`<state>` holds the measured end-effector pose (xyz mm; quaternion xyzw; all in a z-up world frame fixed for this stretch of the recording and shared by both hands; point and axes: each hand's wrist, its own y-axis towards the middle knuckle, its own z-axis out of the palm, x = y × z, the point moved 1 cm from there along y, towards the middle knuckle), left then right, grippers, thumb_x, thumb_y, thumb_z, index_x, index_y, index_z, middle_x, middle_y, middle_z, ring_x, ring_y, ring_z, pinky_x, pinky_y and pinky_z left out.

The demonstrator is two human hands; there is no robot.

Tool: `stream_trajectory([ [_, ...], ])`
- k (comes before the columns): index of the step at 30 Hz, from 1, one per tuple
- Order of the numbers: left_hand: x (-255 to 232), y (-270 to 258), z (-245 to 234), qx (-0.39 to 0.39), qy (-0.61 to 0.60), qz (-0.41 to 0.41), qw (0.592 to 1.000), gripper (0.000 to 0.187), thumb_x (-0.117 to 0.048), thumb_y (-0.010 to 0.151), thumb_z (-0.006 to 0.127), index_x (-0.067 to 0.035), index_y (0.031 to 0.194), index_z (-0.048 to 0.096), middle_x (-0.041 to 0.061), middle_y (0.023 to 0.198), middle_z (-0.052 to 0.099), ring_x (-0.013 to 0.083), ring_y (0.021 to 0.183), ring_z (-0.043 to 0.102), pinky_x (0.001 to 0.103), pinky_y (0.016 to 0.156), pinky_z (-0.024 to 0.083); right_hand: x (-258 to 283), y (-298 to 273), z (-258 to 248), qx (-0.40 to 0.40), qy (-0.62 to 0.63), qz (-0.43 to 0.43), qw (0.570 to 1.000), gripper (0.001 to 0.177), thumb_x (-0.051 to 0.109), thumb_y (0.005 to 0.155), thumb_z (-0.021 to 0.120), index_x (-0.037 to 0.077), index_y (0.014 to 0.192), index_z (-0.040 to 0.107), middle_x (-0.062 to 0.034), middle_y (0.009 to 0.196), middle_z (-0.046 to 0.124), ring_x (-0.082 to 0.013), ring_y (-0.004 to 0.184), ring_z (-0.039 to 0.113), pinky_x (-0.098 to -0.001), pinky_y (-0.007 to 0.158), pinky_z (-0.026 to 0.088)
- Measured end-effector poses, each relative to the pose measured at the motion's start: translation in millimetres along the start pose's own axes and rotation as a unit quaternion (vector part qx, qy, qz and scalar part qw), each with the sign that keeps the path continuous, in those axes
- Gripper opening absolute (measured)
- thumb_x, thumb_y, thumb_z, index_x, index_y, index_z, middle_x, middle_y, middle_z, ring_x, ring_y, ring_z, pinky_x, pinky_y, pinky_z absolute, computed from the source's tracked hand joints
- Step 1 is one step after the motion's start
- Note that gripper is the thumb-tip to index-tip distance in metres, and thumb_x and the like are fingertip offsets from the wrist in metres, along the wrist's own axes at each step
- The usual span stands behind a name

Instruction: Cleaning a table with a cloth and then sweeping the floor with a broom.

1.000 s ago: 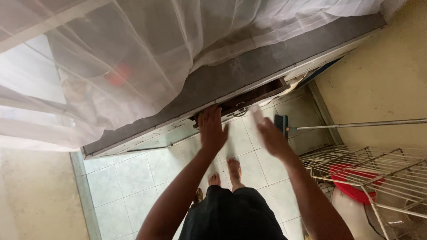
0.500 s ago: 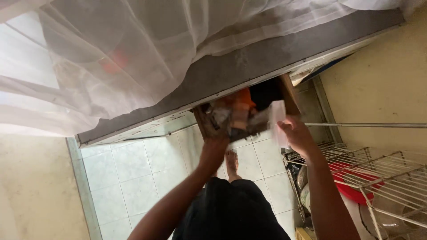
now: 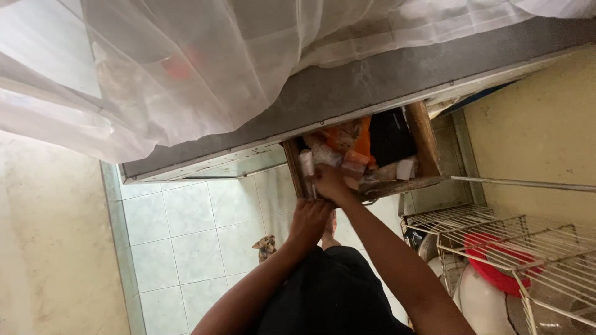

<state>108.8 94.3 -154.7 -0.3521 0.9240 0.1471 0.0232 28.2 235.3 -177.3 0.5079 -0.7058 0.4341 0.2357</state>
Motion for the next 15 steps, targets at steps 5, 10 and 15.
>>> stream_trajectory([
  [5,6,9,-21,-0.053,-0.011,-0.006,0.999,0.019,-0.014,0.085,0.072,-0.020,0.102,0.069,0.003,0.080,0.067,0.0253,0.072,0.066,0.040,0.070,0.044,58,-34,-31,0.059,-0.006,-0.029,0.998,0.056,0.027,0.094,0.067,0.001,0.143,0.058,-0.0252,0.133,0.066,-0.0427,0.127,0.061,-0.0522,0.108,0.049],
  [10,12,16,-33,-0.049,0.003,-0.008,0.999,0.022,-0.021,0.087,0.073,-0.023,0.107,0.068,0.001,0.079,0.068,0.0229,0.075,0.067,0.040,0.072,0.044,47,-87,-110,-0.038,-0.018,0.015,0.999,0.046,0.022,0.099,0.060,0.011,0.144,0.060,-0.0196,0.135,0.065,-0.0408,0.128,0.059,-0.0517,0.109,0.045],
  [15,32,39,-40,-0.034,0.019,-0.025,0.999,0.016,-0.027,0.089,0.074,-0.026,0.103,0.067,-0.004,0.075,0.069,0.0194,0.072,0.069,0.037,0.069,0.045,-18,-115,-139,-0.170,-0.039,0.154,0.973,0.035,0.037,0.107,0.056,0.016,0.134,0.063,-0.0210,0.113,0.072,-0.0365,0.104,0.072,-0.0477,0.090,0.057],
])
